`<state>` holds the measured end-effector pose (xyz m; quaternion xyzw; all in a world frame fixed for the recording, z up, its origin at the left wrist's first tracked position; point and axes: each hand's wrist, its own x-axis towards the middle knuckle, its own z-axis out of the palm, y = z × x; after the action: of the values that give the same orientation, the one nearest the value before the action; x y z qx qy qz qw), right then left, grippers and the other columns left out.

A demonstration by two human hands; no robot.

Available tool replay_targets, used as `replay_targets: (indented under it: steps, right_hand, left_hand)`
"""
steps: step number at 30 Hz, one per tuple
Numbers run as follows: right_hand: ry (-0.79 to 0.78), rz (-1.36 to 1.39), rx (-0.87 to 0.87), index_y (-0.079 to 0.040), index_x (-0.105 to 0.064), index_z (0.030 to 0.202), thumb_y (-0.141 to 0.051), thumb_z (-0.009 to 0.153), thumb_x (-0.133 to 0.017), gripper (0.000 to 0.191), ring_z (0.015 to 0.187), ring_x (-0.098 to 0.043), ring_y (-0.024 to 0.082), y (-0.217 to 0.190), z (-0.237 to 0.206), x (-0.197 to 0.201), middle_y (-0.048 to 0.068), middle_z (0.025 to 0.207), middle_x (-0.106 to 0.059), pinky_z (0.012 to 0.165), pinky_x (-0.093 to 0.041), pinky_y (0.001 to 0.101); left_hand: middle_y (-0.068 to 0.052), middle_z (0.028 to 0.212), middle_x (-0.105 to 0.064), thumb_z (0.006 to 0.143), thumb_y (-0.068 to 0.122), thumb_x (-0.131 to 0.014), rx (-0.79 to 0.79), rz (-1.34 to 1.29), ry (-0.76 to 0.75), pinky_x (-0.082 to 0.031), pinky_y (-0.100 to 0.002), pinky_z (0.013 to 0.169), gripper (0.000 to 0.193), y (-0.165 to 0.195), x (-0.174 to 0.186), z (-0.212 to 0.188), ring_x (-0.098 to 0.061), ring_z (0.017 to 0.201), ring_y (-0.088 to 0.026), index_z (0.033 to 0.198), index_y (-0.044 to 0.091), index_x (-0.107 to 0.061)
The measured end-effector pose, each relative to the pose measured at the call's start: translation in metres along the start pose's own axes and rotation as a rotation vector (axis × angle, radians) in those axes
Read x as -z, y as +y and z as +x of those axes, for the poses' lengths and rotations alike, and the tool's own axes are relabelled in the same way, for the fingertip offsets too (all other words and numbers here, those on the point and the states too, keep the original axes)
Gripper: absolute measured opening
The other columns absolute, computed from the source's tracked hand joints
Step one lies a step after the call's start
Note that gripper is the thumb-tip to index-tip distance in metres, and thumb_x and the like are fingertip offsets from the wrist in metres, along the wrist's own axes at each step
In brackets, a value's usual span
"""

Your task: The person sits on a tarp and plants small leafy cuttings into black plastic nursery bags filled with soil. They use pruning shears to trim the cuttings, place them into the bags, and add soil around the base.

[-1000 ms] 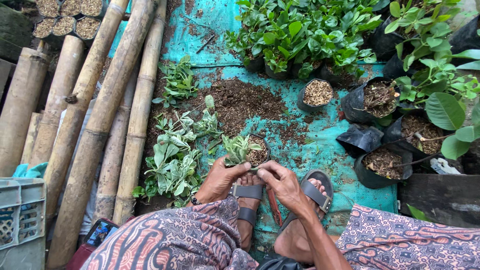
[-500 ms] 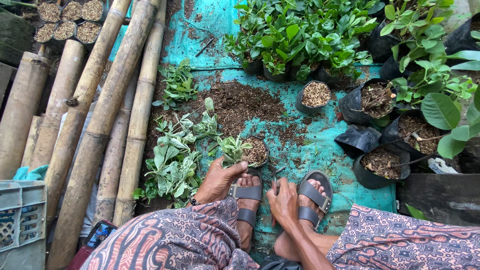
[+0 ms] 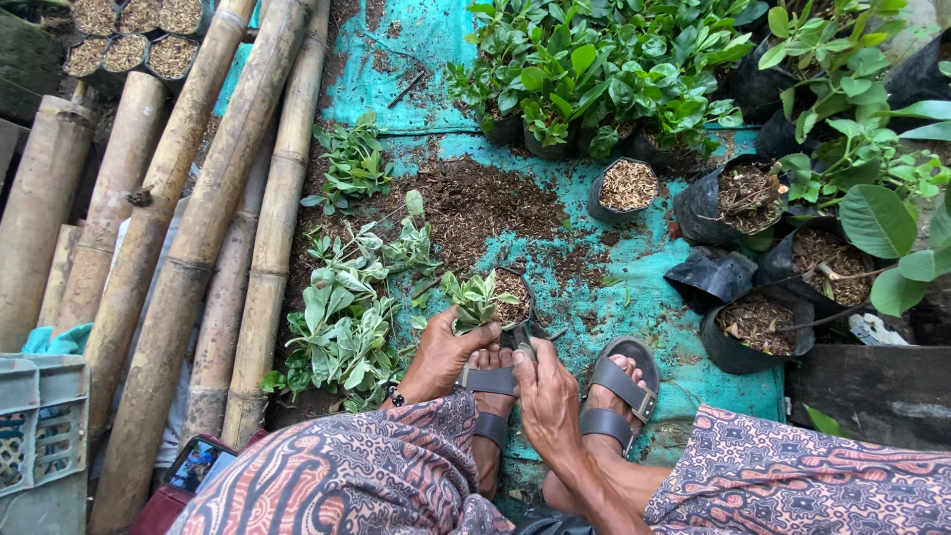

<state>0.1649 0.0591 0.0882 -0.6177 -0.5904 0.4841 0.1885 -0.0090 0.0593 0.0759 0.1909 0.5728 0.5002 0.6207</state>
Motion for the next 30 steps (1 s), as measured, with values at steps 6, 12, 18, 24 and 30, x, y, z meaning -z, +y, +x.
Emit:
replay_targets:
  steps: [6, 12, 18, 24, 30]
  right_hand:
    - [0.221, -0.043, 0.651, 0.001, -0.051, 0.143, -0.032, 0.116, -0.048, 0.043, 0.094, -0.067, 0.028, 0.005, 0.003, 0.002, 0.023, 0.109, -0.068, 0.076, -0.054, 0.0399]
    - [-0.100, 0.151, -0.027, -0.012, -0.034, 0.158, -0.039, 0.100, -0.045, 0.065, 0.053, -0.053, 0.011, -0.003, 0.001, 0.003, 0.007, 0.061, -0.057, 0.049, -0.042, 0.0318]
    - [-0.074, 0.219, 0.072, -0.009, -0.036, 0.154, -0.042, 0.101, -0.047, 0.063, 0.056, -0.053, 0.009, 0.001, 0.002, 0.003, 0.003, 0.068, -0.059, 0.051, -0.044, 0.0300]
    - [-0.132, 0.459, 0.001, -0.010, -0.036, 0.152, -0.043, 0.098, -0.049, 0.065, 0.052, -0.049, 0.009, 0.003, 0.004, 0.003, 0.000, 0.077, -0.066, 0.046, -0.039, 0.0274]
    - [-0.137, 0.475, -0.018, -0.012, -0.039, 0.151, -0.044, 0.098, -0.049, 0.062, 0.050, -0.049, 0.008, 0.005, 0.006, 0.005, 0.001, 0.075, -0.065, 0.044, -0.038, 0.0260]
  left_hand:
    - [-0.004, 0.087, -0.073, 0.085, 0.007, -0.077, 0.036, -0.045, -0.014, -0.054, -0.025, 0.062, 0.025, -0.008, -0.007, 0.004, -0.067, 0.071, -0.011, 0.108, 0.001, -0.068]
    - [-0.006, 0.075, -0.071, 0.089, 0.009, -0.075, 0.004, 0.020, -0.063, -0.045, -0.023, 0.050, 0.022, -0.009, -0.010, 0.005, -0.061, 0.059, -0.009, 0.107, 0.001, -0.068]
    - [-0.005, 0.074, -0.070, 0.089, 0.009, -0.075, -0.017, 0.031, -0.093, -0.043, -0.022, 0.049, 0.020, -0.011, -0.012, 0.006, -0.059, 0.058, -0.008, 0.105, 0.000, -0.069]
    - [-0.003, 0.072, -0.069, 0.088, 0.010, -0.076, -0.031, 0.062, -0.097, -0.042, -0.022, 0.048, 0.018, -0.006, -0.015, 0.005, -0.058, 0.056, -0.007, 0.102, 0.001, -0.069]
    - [-0.002, 0.073, -0.070, 0.087, 0.012, -0.077, -0.059, 0.133, -0.114, -0.042, -0.024, 0.046, 0.016, 0.001, -0.019, 0.004, -0.059, 0.055, -0.007, 0.097, 0.002, -0.070]
